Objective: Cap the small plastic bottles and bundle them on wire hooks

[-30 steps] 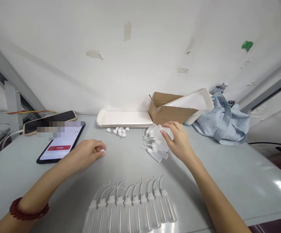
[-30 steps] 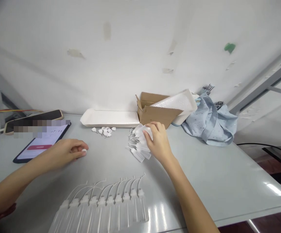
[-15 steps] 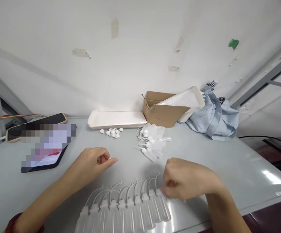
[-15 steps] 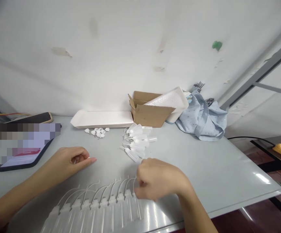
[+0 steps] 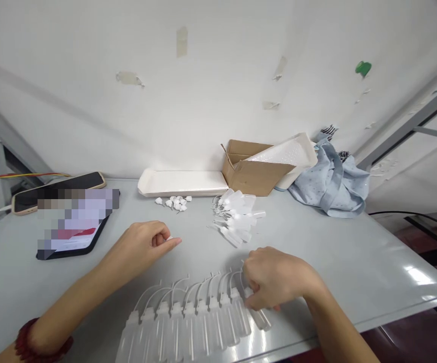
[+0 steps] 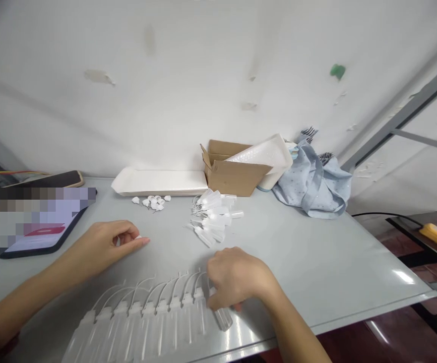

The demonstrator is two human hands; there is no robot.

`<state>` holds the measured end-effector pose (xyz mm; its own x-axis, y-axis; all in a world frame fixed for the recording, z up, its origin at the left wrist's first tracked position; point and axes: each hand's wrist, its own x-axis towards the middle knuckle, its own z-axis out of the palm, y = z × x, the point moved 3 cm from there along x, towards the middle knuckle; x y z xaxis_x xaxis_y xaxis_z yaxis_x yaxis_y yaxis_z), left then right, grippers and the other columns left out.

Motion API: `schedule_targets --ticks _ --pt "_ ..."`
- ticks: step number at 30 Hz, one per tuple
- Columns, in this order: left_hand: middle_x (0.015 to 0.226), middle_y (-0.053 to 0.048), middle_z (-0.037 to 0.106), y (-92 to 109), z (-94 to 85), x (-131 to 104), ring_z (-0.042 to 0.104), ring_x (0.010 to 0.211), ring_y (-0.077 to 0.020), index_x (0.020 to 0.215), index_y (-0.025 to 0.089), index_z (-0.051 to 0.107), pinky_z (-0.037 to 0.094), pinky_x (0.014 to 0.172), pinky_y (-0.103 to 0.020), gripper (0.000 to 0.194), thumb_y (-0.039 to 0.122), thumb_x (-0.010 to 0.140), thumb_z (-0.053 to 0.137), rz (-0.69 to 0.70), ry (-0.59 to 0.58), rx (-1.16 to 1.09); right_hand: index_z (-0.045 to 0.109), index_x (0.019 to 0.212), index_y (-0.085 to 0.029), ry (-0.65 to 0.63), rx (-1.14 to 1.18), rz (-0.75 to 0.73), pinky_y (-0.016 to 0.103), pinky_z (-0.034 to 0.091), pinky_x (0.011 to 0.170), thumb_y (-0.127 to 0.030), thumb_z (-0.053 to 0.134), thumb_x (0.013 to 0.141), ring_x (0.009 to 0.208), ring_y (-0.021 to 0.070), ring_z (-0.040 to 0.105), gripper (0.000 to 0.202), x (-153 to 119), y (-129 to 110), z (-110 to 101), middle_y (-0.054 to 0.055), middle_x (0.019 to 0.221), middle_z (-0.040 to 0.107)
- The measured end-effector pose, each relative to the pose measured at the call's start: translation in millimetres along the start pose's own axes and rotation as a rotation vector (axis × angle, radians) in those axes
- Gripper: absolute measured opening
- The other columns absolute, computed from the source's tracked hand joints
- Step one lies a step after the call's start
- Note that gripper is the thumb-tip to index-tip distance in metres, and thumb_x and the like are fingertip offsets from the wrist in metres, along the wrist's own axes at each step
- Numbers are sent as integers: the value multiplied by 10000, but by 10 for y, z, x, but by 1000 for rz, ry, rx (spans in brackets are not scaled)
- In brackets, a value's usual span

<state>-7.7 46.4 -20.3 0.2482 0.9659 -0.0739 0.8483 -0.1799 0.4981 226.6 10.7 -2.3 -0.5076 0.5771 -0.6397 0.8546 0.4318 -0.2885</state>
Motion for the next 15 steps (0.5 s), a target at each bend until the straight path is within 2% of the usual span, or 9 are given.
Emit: schedule_targets --ticks 3,6,9,12,15 --pt "651 -4 612 1 16 5 517 591 -175 662 190 556 355 555 -276 380 534 804 482 -34 3 -16 445 320 -163 -7 -12 9 219 320 425 -243 617 611 354 72 384 347 48 40 20 -64 324 409" --pt "680 -8 621 7 35 7 525 605 -180 667 190 547 359 561 -279 371 539 784 507 -103 20 -70 463 345 -161 63 -10 -36 218 261 400 -239 660 593 358 67 344 326 74 100 -13 -73 327 376" --pt "659 0 608 32 63 -1 538 625 -181 671 190 527 374 573 -273 348 527 747 567 -135 20 -239 473 392 -155 231 61 -125 213 247 410 -204 666 634 387 62 338 314 40 153 -130 -77 358 379" --pt "630 24 580 82 104 -13 546 629 -166 727 195 503 396 589 -263 312 484 727 621 -100 -20 -501 570 535 -149 426 241 -207 197 322 462 -223 629 747 461 68 430 233 -2 153 -250 -56 479 520" --pt "616 45 557 137 137 -35 534 595 -142 778 200 484 397 565 -250 286 442 740 630 -81 -64 -685 632 726 -155 625 405 -268 197 399 536 -275 578 830 574 89 530 167 48 91 -276 -17 658 634"
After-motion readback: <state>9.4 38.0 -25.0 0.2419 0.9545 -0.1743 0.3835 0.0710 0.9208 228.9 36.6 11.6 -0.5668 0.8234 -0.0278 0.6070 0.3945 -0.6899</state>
